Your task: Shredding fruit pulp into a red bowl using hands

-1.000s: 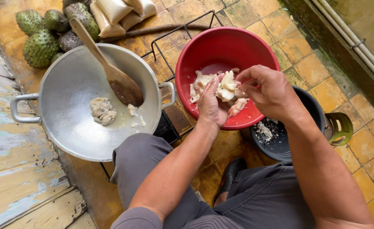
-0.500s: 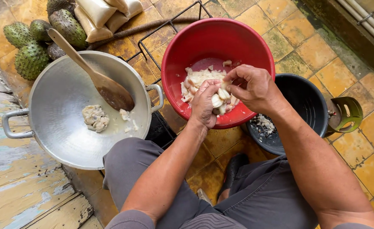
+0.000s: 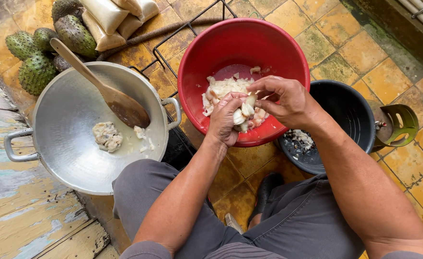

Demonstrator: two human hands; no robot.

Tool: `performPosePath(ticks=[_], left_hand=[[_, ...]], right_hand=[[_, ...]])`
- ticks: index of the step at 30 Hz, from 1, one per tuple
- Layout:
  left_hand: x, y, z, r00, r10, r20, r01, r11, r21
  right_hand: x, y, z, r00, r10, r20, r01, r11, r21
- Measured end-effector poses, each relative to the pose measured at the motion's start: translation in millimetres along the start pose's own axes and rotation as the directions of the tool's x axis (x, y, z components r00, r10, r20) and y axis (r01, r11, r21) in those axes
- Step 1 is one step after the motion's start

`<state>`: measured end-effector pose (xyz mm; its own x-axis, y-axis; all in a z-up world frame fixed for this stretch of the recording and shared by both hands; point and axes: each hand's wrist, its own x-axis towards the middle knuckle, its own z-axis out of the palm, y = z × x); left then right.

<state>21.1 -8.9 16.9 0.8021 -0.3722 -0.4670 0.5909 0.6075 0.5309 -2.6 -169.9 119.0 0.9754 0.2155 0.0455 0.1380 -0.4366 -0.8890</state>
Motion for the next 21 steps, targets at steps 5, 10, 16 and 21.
performPosePath(ticks=[5, 10, 16, 21], left_hand=[[-3.1, -2.1, 0.7, 1.000, 0.011, -0.014, -0.010, 0.998, 0.057], [-0.2, 1.2, -3.7, 0.999, -0.025, -0.031, 0.026, 0.999, 0.029], [-4.9, 10.7, -0.2, 0.998, -0.060, -0.035, 0.059, 0.998, -0.023], [-11.5, 8.5, 9.5, 1.000, -0.028, 0.004, 0.028, 0.999, 0.035]], right_hand=[[0.5, 23.4, 8.3, 0.996, -0.036, -0.079, 0.029, 0.996, -0.089], [0.4, 28.1, 1.2, 0.994, 0.023, -0.109, -0.034, 0.994, -0.100], [-1.8, 19.9, -5.8, 0.995, 0.103, -0.015, -0.102, 0.993, 0.058], [1.4, 27.6, 1.3, 0.998, -0.032, 0.047, 0.027, 0.993, 0.113]])
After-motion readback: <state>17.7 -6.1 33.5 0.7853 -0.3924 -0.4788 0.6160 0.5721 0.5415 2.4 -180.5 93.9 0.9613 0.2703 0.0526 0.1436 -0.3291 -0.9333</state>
